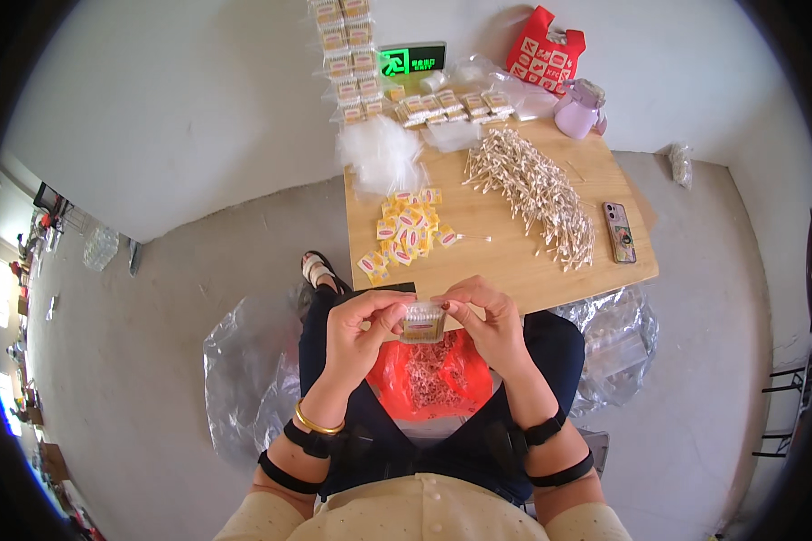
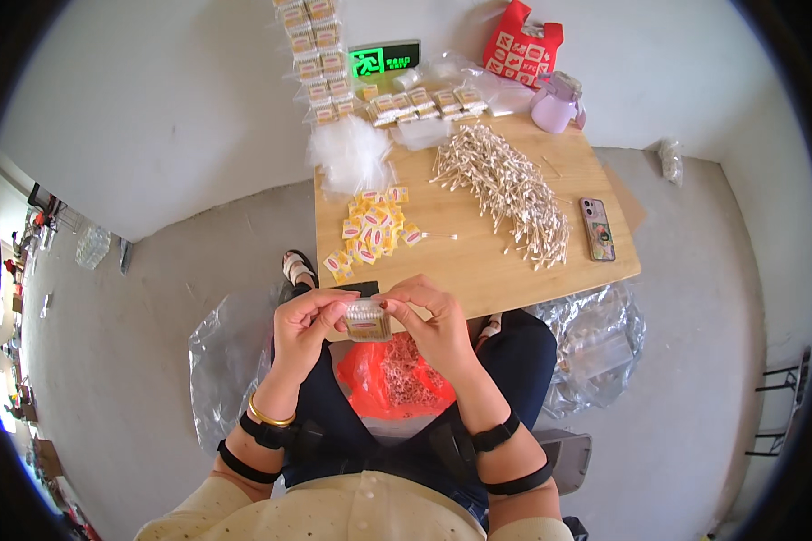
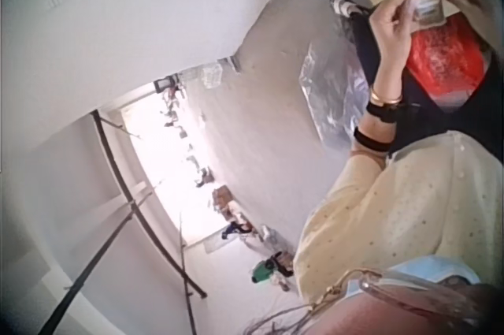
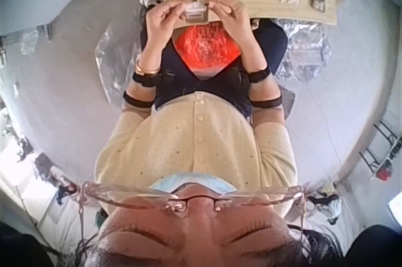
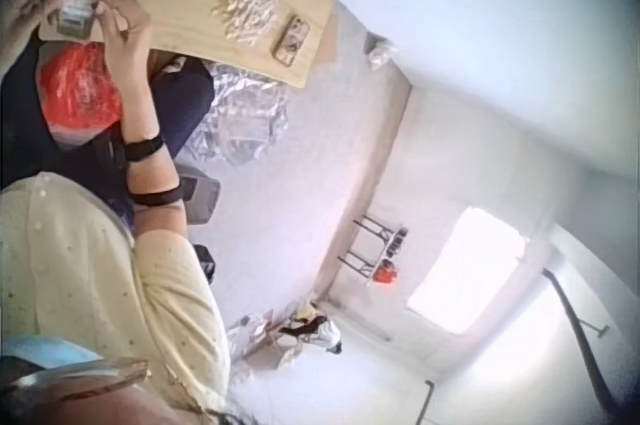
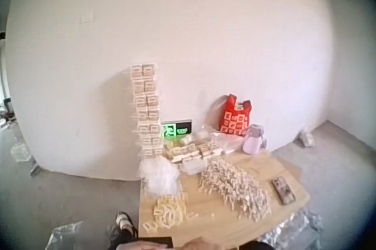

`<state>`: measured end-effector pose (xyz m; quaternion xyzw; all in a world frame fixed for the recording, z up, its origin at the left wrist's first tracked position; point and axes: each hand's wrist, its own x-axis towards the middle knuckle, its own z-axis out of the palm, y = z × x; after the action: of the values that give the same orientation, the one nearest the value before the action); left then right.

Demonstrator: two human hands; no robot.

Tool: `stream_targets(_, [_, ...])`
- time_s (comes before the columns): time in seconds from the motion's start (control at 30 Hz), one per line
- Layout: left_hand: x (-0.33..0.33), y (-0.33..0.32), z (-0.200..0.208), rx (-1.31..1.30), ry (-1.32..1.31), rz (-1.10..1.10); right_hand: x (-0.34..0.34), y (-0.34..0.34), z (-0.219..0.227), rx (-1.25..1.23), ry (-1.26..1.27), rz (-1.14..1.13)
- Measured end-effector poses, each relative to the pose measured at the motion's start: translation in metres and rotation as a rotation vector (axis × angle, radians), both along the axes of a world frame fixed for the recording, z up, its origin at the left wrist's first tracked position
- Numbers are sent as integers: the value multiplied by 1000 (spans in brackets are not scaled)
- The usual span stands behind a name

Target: The person sits at a table and manually arranges cotton swabs into neat rows. They then place a small yellow wrapper over the aligned swabs and fold the wrapper to enclose them. The person repeats this process, creating multiple packaged units of cotton swabs.

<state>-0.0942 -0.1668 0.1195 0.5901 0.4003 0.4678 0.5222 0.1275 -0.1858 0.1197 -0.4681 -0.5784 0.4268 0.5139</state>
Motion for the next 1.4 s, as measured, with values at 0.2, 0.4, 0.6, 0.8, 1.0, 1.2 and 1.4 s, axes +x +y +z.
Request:
stream_targets(0.2, [5,5,-21,-231,-174,12,0,11,-17,16,-67,-21])
stream_targets(0.4, [11,16,-30,-191,-107,40,-6,28,-16,-20,-156,-14])
stream_targets(0.6, [14,29,-41,-234,-146,29,-13,41,-32,-98,-120,-15])
stream_targets(0.8, [11,40,-45,-136,53,78,-18,53,-43,-71,-191,-42])
stream_targets(1.0, [12,49,-95,-184,-175,137,-18,71,-86,-290,-69,-19])
stream_targets(1.2, [2,50,-123,-464,-56,119,-19,76,-126,-534,68,58])
stream_targets(1.4, [-18,77,-134,-658,-136,-49,-11,86,-137,-635,140,119])
